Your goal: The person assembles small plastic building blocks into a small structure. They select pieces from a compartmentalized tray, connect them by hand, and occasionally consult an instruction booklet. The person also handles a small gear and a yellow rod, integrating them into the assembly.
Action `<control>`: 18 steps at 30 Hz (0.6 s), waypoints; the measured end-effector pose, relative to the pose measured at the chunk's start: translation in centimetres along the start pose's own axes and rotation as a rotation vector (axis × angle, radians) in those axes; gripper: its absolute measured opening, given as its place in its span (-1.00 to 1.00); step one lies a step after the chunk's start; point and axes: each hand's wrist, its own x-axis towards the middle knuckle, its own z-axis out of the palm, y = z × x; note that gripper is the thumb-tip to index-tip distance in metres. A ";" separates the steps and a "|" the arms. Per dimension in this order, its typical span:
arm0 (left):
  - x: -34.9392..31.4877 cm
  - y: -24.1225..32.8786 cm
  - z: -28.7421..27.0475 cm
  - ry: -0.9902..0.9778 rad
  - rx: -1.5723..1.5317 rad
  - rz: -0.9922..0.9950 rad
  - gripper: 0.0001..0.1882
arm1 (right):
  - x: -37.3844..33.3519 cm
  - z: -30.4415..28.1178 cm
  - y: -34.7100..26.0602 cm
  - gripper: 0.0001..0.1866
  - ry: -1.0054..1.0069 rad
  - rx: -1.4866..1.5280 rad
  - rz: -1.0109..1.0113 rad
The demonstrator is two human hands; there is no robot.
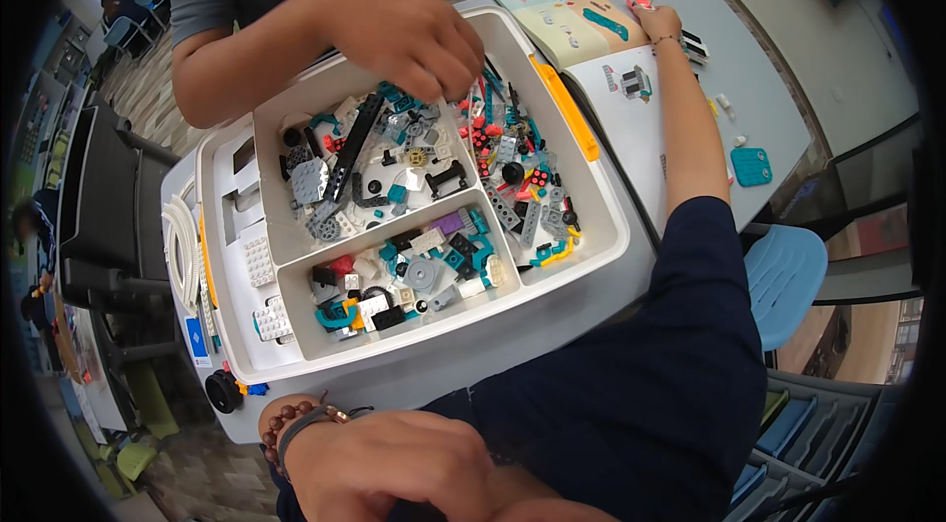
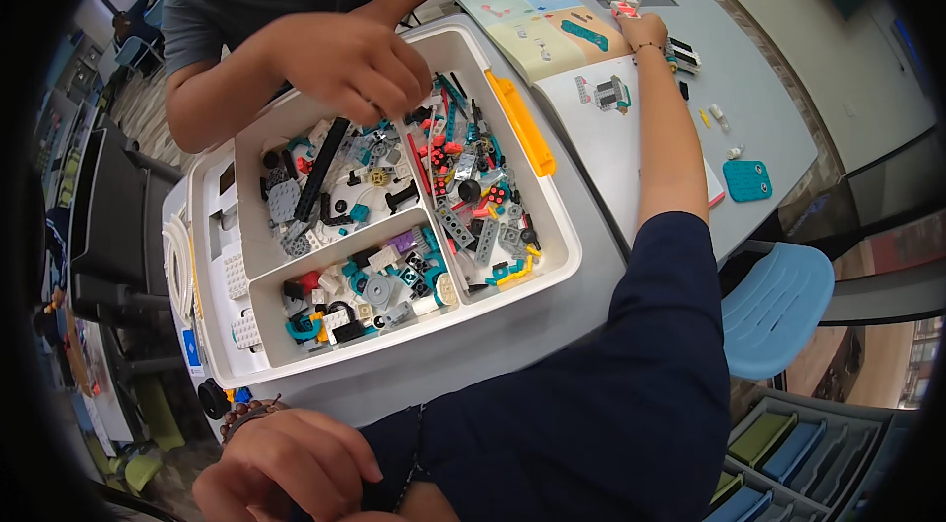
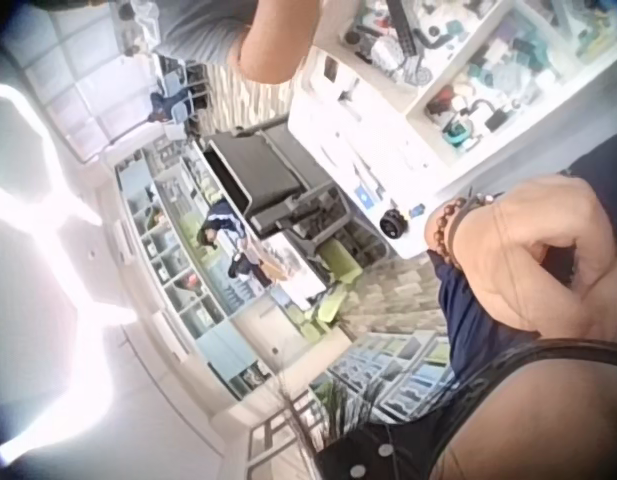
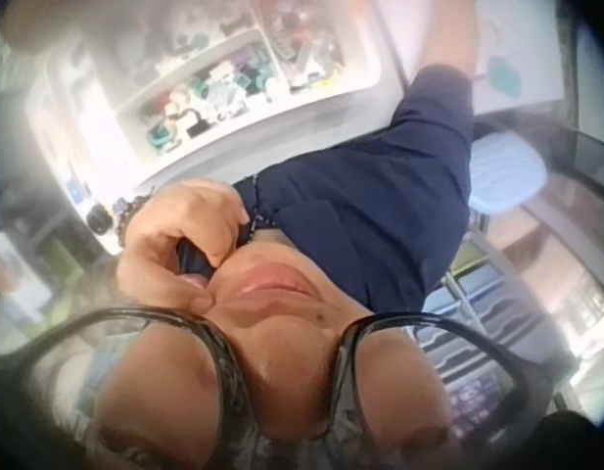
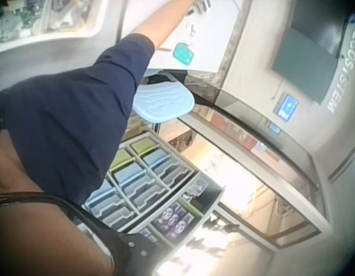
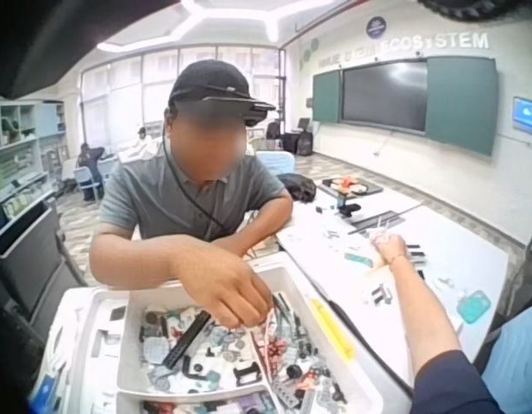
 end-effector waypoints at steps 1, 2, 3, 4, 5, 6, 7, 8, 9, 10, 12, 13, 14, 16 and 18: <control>0.3 0.1 0.3 0.045 -0.012 -0.002 -0.82 | -0.1 0.1 0.2 -0.46 0.011 -0.021 0.018; 0.9 0.3 0.8 0.090 -0.026 -0.006 -0.84 | -0.1 0.2 0.3 -0.47 -0.002 -0.051 0.007; 1.0 0.1 1.0 0.114 -0.028 0.017 -0.85 | 0.0 0.2 0.4 -0.47 -0.015 -0.081 -0.004; 1.1 -0.1 1.3 0.138 -0.031 0.040 -0.87 | 0.1 0.1 0.5 -0.48 -0.027 -0.111 -0.015; 0.7 -0.9 1.4 0.143 -0.018 0.088 -0.87 | 0.0 0.2 0.3 -0.49 -0.033 -0.107 -0.019; 0.7 -0.8 1.5 0.146 0.000 0.071 -0.87 | -0.2 0.3 0.1 -0.49 -0.039 -0.103 -0.024; 0.7 -0.7 1.7 0.149 0.018 0.052 -0.87 | -0.4 0.4 -0.1 -0.50 -0.044 -0.099 -0.028; 1.5 0.5 1.9 0.144 0.037 -0.031 -0.87 | -0.3 0.2 0.0 -0.50 -0.048 -0.104 -0.032; 1.7 0.7 2.2 0.177 0.036 -0.025 -0.86 | -0.3 -0.1 0.1 -0.51 -0.050 -0.109 -0.035; 1.9 0.8 2.5 0.209 0.035 -0.019 -0.86 | -0.2 -0.4 0.3 -0.52 -0.053 -0.114 -0.037; 1.6 -0.2 3.3 0.282 0.006 0.090 -0.86 | -0.7 -0.8 0.4 -0.52 0.000 -0.107 -0.068; 1.6 -0.3 3.3 0.277 0.000 0.107 -0.85 | -0.9 -1.2 0.7 -0.52 0.027 -0.105 -0.081; 1.8 0.4 2.7 0.193 0.010 0.048 -0.85 | -1.3 -1.7 0.8 -0.51 0.088 -0.068 -0.139; 2.3 0.8 2.2 0.087 0.027 -0.003 -0.85 | -2.3 -3.0 1.5 -0.49 0.212 0.004 -0.251; 2.5 0.8 2.3 0.084 0.037 0.004 -0.84 | -4.8 -5.0 0.9 -0.49 0.142 0.113 -0.312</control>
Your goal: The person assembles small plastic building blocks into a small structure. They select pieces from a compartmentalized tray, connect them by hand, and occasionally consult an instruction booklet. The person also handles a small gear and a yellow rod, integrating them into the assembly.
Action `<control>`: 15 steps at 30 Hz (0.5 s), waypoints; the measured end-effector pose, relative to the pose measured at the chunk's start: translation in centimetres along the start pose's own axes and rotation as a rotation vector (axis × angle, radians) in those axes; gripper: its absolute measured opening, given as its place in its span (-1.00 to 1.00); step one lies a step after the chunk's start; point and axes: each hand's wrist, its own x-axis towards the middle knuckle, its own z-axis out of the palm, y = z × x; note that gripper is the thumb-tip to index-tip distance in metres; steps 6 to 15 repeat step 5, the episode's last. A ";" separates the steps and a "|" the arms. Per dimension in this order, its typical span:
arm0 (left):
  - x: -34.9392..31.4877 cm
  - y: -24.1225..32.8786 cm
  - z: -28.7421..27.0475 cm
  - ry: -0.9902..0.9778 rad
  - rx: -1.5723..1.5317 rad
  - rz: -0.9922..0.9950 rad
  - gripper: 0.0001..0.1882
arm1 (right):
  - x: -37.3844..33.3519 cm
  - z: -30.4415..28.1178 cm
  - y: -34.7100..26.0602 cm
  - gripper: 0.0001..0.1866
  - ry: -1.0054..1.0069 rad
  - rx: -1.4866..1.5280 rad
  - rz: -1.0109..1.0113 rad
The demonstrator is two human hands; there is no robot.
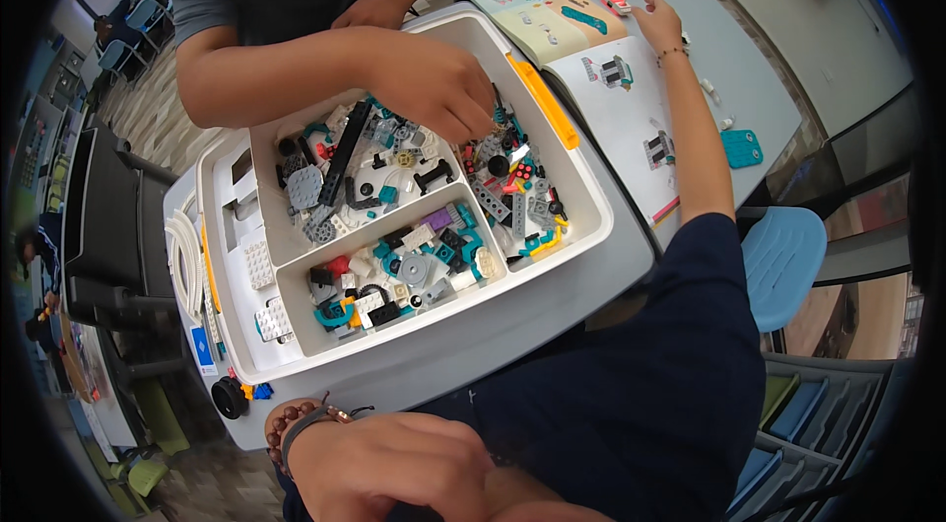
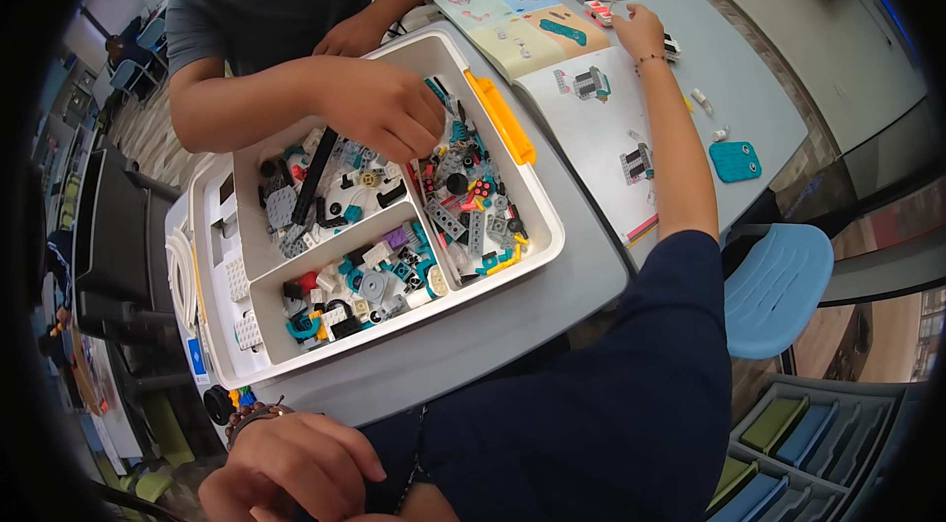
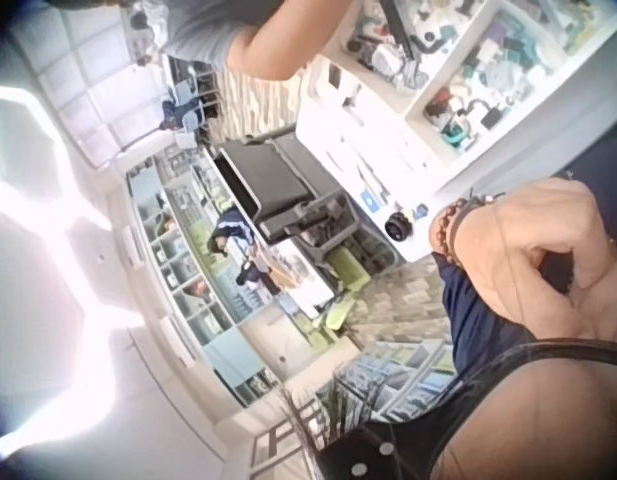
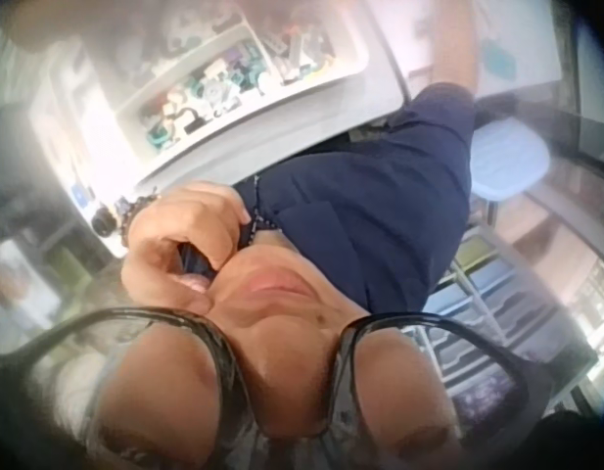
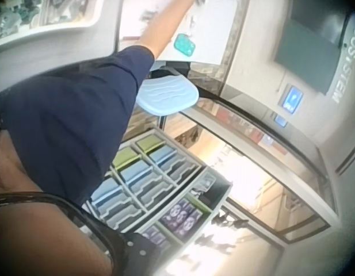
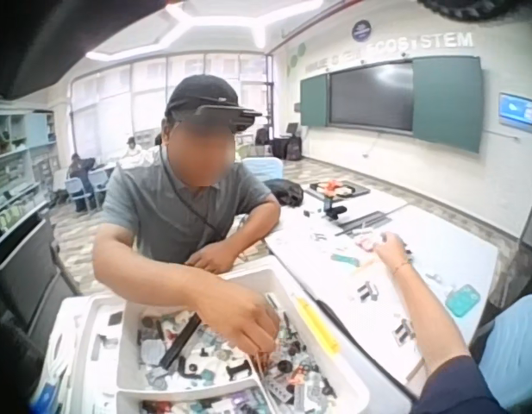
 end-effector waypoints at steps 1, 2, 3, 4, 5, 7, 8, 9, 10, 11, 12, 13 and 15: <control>0.0 0.0 0.2 0.012 -0.003 0.001 -0.83 | -1.3 -1.2 -0.7 -0.49 -0.026 0.062 -0.025; -0.4 0.0 0.6 0.044 -0.032 -0.005 -0.82 | -2.4 -2.5 -0.5 -0.50 -0.041 0.110 -0.040; -0.7 -0.2 0.6 0.002 -0.053 -0.031 -0.81 | -3.6 -3.3 -0.3 -0.51 -0.064 0.159 -0.059; -0.9 -0.3 0.5 -0.040 -0.070 -0.056 -0.80 | -4.8 -4.0 -0.1 -0.52 -0.089 0.211 -0.079; -1.2 -0.4 -0.7 -0.176 -0.087 -0.098 -0.79 | -5.1 -4.4 0.2 -0.52 -0.085 0.204 -0.073; -1.2 -0.4 -0.7 -0.176 -0.087 -0.098 -0.79 | -5.1 -4.4 0.2 -0.52 -0.085 0.204 -0.073; -1.2 -0.4 -0.7 -0.176 -0.087 -0.098 -0.79 | -5.1 -4.4 0.2 -0.52 -0.085 0.204 -0.073; -1.2 -0.4 -0.7 -0.176 -0.087 -0.098 -0.79 | -5.1 -4.4 0.2 -0.52 -0.085 0.204 -0.073; -1.2 -0.4 -0.7 -0.176 -0.087 -0.098 -0.79 | -5.1 -4.4 0.2 -0.52 -0.085 0.204 -0.073; -1.2 -0.4 -0.7 -0.176 -0.087 -0.098 -0.79 | -5.1 -4.4 0.2 -0.52 -0.085 0.204 -0.073; -1.2 -0.4 -0.7 -0.176 -0.087 -0.098 -0.79 | -5.1 -4.4 0.2 -0.52 -0.085 0.204 -0.073; -1.2 -0.4 -0.7 -0.176 -0.087 -0.098 -0.79 | -5.1 -4.4 0.2 -0.52 -0.085 0.204 -0.073; -1.2 -0.4 -0.7 -0.176 -0.087 -0.098 -0.79 | -5.1 -4.4 0.2 -0.52 -0.085 0.204 -0.073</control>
